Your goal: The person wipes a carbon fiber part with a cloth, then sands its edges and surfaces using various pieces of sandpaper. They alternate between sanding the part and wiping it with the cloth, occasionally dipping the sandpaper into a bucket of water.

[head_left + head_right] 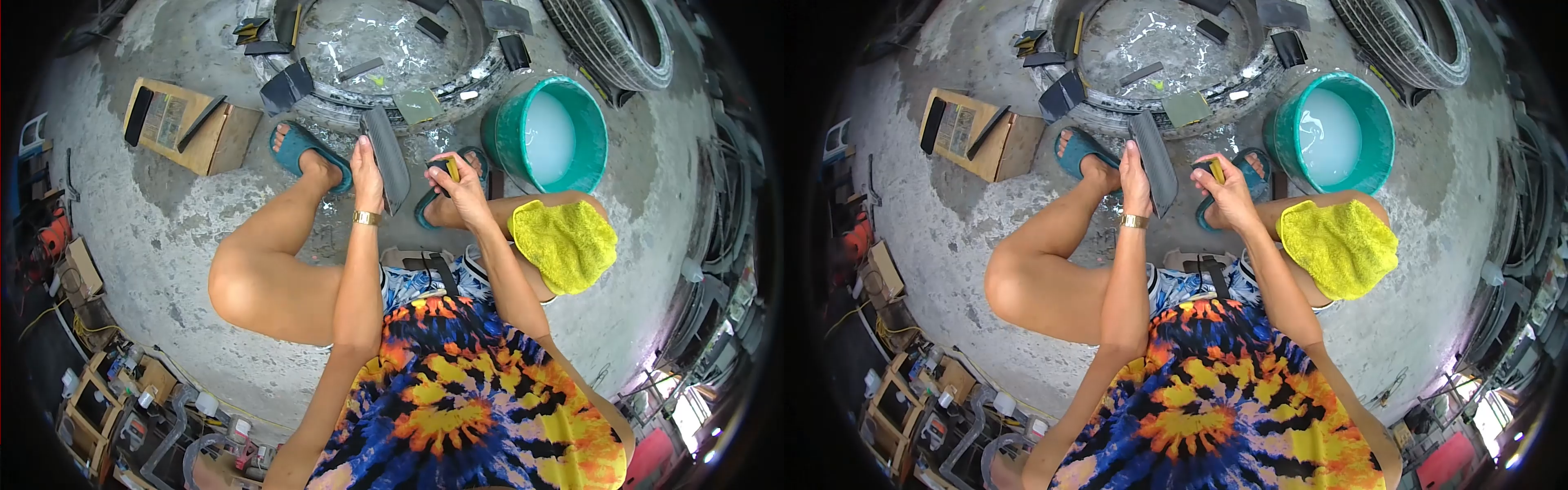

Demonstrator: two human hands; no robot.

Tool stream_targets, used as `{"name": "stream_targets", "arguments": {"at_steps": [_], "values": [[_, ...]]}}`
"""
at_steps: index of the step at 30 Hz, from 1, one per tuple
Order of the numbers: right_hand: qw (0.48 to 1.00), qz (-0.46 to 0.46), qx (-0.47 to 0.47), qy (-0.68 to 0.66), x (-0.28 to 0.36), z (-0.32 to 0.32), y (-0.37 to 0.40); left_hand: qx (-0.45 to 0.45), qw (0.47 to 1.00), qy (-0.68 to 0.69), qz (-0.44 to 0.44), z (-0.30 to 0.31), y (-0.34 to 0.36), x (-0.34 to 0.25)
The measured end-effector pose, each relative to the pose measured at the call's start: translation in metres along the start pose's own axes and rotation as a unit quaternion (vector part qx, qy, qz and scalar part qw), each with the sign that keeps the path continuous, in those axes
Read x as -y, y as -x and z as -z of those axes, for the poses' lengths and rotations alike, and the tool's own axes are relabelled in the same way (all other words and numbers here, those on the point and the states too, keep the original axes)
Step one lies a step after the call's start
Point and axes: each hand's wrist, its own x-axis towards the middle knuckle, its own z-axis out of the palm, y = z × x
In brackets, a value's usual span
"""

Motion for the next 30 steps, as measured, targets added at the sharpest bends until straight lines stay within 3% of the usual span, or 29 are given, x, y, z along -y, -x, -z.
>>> {"name": "stream_targets", "arguments": {"at_steps": [9, 12, 14, 16, 18, 20, 22, 24, 27, 30], "values": [[0.984, -0.080, -0.010, -0.159, 0.015, 0.003, 0.004, -0.014, 0.999, -0.042, -0.020, -0.004, -0.004, 0.009], [0.984, -0.069, 0.014, -0.162, 0.022, 0.003, 0.003, 0.024, 0.999, 0.046, -0.013, -0.002, 0.003, -0.011], [1.000, -0.006, 0.018, -0.024, 0.019, 0.003, -0.002, 0.007, 1.000, 0.027, -0.012, -0.012, 0.020, -0.036], [1.000, 0.022, -0.006, -0.002, 0.025, 0.001, 0.001, -0.022, 1.000, 0.008, -0.003, -0.010, 0.029, -0.045], [0.967, 0.104, -0.056, 0.225, 0.029, 0.002, 0.003, 0.188, 0.982, 0.004, 0.030, 0.001, 0.038, -0.057], [0.955, 0.147, -0.087, 0.242, 0.037, -0.004, 0.010, 0.190, 0.981, -0.022, 0.036, -0.016, 0.061, -0.071], [0.939, 0.189, -0.121, 0.259, 0.044, -0.008, 0.017, 0.226, 0.973, -0.028, -0.029, -0.024, 0.076, -0.070], [0.894, 0.288, -0.117, 0.323, 0.048, -0.009, 0.022, 0.247, 0.968, -0.021, -0.034, -0.026, 0.088, -0.073], [0.869, 0.306, -0.111, 0.372, 0.044, -0.008, 0.027, 0.275, 0.961, -0.021, 0.035, -0.024, 0.095, -0.072], [0.881, 0.313, -0.087, 0.344, 0.045, -0.010, 0.032, 0.252, 0.966, -0.014, 0.052, -0.023, 0.097, -0.072]]}}
